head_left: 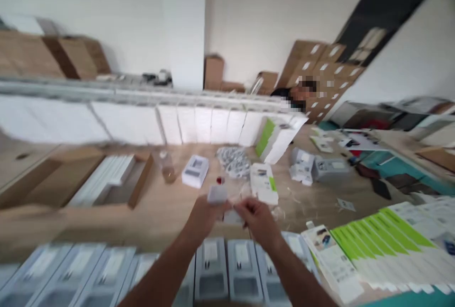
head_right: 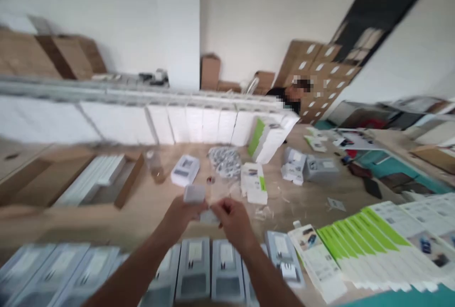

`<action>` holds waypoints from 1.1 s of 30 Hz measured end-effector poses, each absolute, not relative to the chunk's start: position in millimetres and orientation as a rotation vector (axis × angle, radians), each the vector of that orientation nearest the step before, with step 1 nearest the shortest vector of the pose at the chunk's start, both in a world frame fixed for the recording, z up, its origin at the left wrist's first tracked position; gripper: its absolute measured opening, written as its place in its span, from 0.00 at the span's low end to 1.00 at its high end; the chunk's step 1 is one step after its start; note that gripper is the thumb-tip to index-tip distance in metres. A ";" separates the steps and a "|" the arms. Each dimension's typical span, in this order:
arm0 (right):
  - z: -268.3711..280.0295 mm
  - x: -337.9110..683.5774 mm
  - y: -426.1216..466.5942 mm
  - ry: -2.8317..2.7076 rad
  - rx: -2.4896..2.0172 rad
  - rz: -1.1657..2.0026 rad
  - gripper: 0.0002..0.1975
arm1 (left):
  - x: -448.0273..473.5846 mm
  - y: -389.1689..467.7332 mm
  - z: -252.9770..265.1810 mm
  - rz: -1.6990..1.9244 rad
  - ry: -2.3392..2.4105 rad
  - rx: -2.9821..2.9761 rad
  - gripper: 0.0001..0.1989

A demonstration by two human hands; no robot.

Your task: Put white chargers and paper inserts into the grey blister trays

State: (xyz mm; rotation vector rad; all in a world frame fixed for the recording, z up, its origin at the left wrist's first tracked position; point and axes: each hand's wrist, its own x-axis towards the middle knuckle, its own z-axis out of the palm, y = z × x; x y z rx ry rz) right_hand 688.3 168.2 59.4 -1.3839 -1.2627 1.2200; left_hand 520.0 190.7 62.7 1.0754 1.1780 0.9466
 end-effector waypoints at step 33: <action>-133.2 822.5 27.3 -0.980 -2.542 0.889 0.07 | 552.4 81.4 -37.4 0.514 1.009 0.433 0.14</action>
